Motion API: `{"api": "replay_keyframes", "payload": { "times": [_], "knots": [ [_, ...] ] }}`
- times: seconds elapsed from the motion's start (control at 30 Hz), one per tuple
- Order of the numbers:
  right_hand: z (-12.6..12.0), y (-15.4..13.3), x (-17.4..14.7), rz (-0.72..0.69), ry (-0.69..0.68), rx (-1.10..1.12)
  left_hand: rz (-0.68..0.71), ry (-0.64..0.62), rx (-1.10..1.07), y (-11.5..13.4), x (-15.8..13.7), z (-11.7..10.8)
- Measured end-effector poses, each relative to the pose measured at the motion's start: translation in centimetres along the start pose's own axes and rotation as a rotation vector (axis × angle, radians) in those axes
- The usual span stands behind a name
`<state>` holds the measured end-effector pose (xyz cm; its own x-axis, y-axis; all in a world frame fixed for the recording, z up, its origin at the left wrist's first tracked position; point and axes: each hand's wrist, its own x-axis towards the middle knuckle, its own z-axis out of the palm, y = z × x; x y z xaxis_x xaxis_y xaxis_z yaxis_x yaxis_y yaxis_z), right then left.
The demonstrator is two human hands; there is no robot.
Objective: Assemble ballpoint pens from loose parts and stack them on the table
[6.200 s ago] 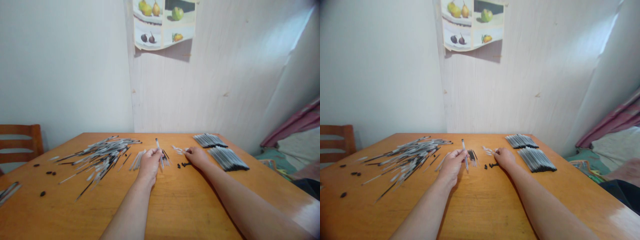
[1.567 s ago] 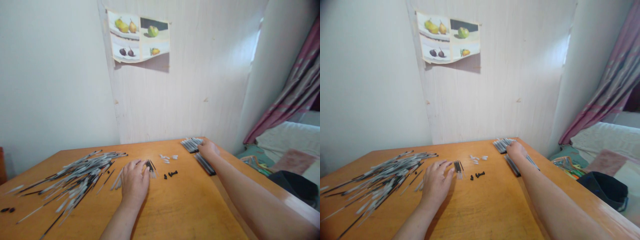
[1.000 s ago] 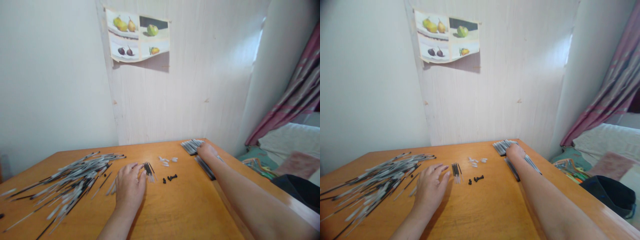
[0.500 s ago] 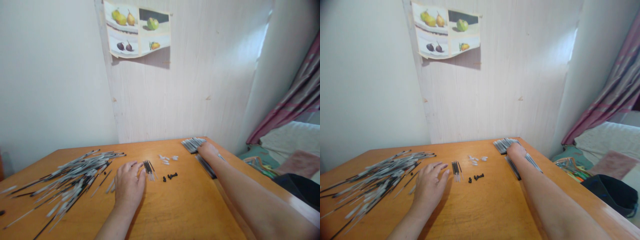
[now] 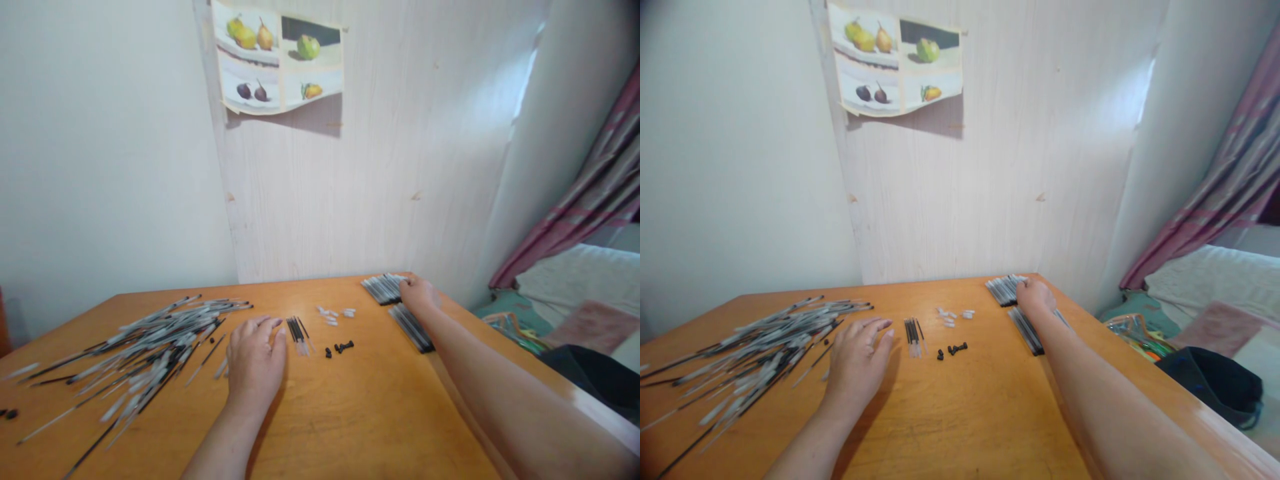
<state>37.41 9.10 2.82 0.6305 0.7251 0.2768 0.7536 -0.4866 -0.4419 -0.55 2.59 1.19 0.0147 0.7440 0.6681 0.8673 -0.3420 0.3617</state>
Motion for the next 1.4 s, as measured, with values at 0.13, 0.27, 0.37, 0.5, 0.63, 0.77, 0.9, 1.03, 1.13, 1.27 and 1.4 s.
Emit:
{"api": "replay_keyframes", "payload": {
  "times": [0.13, 0.27, 0.37, 0.5, 0.63, 0.77, 0.9, 1.03, 1.13, 1.27, 1.4],
  "knots": [
    [-0.5, -1.7, -2.6, -0.156, 0.028, 0.048, -0.071, 0.036, -0.105, -1.0, 0.6, -0.2],
    [-0.6, -4.5, -5.9, -0.327, -0.038, 0.122, -0.265, 0.073, -0.385, -2.1, 1.2, 0.0],
    [-0.6, -6.9, -8.8, -0.474, -0.13, 0.197, -0.507, 0.154, -0.667, -2.2, 1.6, -0.3],
    [-0.1, -9.9, -12.8, -0.602, -0.234, 0.251, -0.718, 0.313, -0.902, -2.4, 2.1, -1.2],
    [0.9, -12.5, -16.7, -0.758, -0.345, 0.258, -0.905, 0.386, -1.04, -3.4, 2.4, -1.9],
    [2.1, -14.7, -20.3, -0.991, -0.399, 0.219, -0.992, 0.433, -1.133, -3.8, 2.5, -2.1],
    [3.2, -16.5, -22.7, -1.089, -0.421, 0.106, -1.034, 0.443, -1.163, -3.5, 2.6, -2.3],
    [3.5, -17.6, -23.3, -1.125, -0.426, 0.009, -1.067, 0.448, -1.197, -3.4, 2.6, -2.4],
    [3.6, -17.9, -23.3, -1.128, -0.451, -0.036, -1.09, 0.445, -1.229, -3.5, 2.5, -2.3],
    [4.0, -17.8, -23.2, -1.065, -0.4, -0.05, -1.104, 0.463, -1.251, -3.5, 2.5, -2.2],
    [4.6, -17.8, -23.3, -0.951, -0.339, -0.011, -1.11, 0.474, -1.261, -3.7, 2.6, -2.0]
  ]
}}
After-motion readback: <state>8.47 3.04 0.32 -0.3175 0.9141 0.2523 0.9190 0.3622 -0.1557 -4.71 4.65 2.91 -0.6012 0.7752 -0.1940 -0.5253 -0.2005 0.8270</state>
